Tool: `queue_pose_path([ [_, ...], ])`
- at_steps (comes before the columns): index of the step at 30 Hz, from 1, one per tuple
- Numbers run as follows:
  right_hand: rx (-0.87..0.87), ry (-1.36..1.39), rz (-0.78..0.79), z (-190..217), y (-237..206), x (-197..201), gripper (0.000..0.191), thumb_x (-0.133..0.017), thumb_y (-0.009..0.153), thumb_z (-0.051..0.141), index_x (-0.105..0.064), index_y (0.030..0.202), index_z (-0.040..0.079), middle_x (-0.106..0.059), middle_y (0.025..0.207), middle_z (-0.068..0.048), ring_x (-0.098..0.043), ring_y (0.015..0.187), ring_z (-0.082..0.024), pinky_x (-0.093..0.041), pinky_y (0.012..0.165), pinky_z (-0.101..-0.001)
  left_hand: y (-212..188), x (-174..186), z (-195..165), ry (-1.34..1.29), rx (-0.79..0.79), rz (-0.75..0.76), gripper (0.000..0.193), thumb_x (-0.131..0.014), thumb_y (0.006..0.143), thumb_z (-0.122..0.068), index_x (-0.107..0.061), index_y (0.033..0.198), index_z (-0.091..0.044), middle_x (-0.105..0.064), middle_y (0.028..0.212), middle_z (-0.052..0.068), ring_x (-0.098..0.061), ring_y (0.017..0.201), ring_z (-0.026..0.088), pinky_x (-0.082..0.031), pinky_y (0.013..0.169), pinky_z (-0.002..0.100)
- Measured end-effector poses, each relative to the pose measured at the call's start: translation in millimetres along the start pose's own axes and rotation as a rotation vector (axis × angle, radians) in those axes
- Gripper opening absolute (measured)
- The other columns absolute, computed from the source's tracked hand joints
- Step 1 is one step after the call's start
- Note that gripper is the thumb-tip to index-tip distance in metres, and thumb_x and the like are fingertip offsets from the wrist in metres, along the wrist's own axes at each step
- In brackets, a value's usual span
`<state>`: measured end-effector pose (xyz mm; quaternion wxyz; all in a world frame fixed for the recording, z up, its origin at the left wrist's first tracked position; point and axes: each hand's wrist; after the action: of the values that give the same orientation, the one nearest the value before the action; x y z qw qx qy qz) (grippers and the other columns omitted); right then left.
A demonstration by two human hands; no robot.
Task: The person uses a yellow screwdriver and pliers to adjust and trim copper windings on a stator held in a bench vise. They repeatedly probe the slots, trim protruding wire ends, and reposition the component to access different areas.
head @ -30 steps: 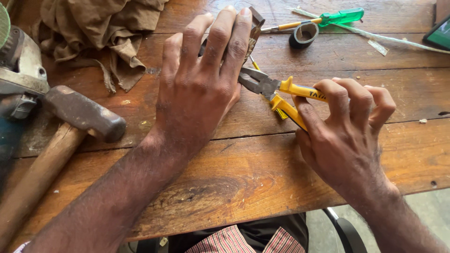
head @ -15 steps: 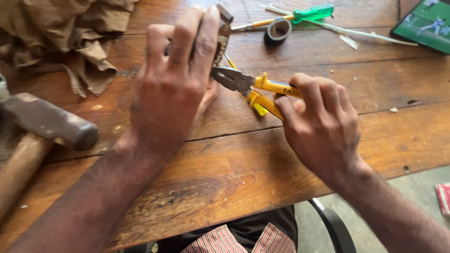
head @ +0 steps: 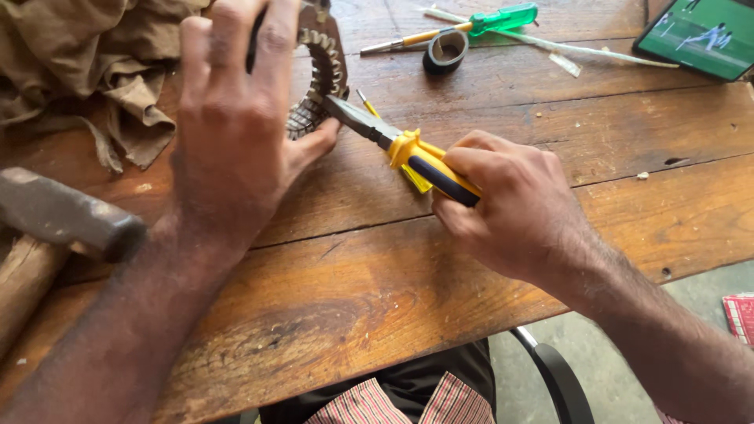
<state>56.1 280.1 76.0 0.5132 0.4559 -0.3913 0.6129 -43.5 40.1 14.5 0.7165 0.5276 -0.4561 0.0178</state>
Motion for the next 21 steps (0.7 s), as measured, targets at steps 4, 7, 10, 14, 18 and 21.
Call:
queue_pose_path([
  [4, -0.126, 0.039, 0.095, 9.2, 4.9, 10.4, 0.021, -0.066, 0.086, 0.026, -0.075, 0.086, 0.007, -0.070, 0.076, -0.007, -0.067, 0.064, -0.021, -0.053, 0.064, -0.0427, 0.6, 2.9, 4.6, -0.035, -0.031, -0.031, 0.108, -0.103, 0.068, -0.051, -0.054, 0.143, 0.008, -0.052, 0.139, 0.016, -0.053, 0.128, 0.029, -0.051, 0.111, 0.047],
  [7, -0.211, 0.094, 0.163, 13.3, 8.3, 16.9, 0.023, -0.068, 0.085, 0.030, -0.078, 0.094, 0.011, -0.069, 0.069, -0.006, -0.066, 0.060, -0.019, -0.053, 0.062, -0.0411, -1.5, 5.4, 6.8, -0.140, 0.010, -0.011, 0.105, -0.103, 0.068, -0.044, -0.053, 0.142, 0.010, -0.053, 0.136, 0.018, -0.052, 0.128, 0.032, -0.050, 0.112, 0.047],
  [10, -0.279, 0.174, 0.225, 14.4, 11.9, 21.8, 0.026, -0.069, 0.085, 0.032, -0.080, 0.098, 0.012, -0.067, 0.062, -0.006, -0.063, 0.058, -0.015, -0.053, 0.059, -0.0378, -4.4, 3.9, 9.0, -0.109, 0.013, -0.006, 0.104, -0.103, 0.069, -0.045, -0.054, 0.142, 0.010, -0.053, 0.136, 0.019, -0.051, 0.127, 0.033, -0.051, 0.110, 0.045],
  [14, -0.409, 0.264, 0.358, 10.4, 16.1, 22.5, 0.022, -0.068, 0.087, 0.027, -0.083, 0.096, 0.014, -0.066, 0.062, -0.006, -0.058, 0.055, -0.013, -0.049, 0.052, -0.0335, -5.6, -0.5, 12.3, -0.105, 0.001, -0.020, 0.106, -0.101, 0.071, -0.052, -0.052, 0.142, 0.011, -0.052, 0.135, 0.020, -0.051, 0.127, 0.033, -0.052, 0.109, 0.045],
  [18, -0.414, 0.679, 0.373, 0.8, 17.5, 14.4, 0.022, -0.064, 0.080, 0.019, -0.077, 0.089, 0.003, -0.063, 0.060, -0.003, -0.058, 0.052, -0.008, -0.048, 0.046, -0.0272, -6.2, 1.8, 15.3, -0.065, 0.013, -0.016, 0.106, -0.098, 0.070, -0.054, -0.052, 0.141, 0.010, -0.053, 0.132, 0.018, -0.053, 0.128, 0.031, -0.051, 0.112, 0.047],
  [21, -0.422, 0.836, 0.400, -7.7, 17.5, 7.0, 0.020, -0.065, 0.080, 0.015, -0.075, 0.088, 0.000, -0.063, 0.060, -0.005, -0.058, 0.051, -0.011, -0.047, 0.044, -0.0277, -5.0, 1.8, 16.8, -0.102, 0.030, -0.008, 0.108, -0.099, 0.073, -0.054, -0.051, 0.142, 0.011, -0.053, 0.134, 0.020, -0.052, 0.128, 0.032, -0.051, 0.112, 0.045],
])
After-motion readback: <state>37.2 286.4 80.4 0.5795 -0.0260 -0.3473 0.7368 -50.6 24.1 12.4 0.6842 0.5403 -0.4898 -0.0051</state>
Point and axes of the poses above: each hand's wrist, its own y-axis towards the middle knuckle, its own x-axis out of the back of the hand, z = x × y
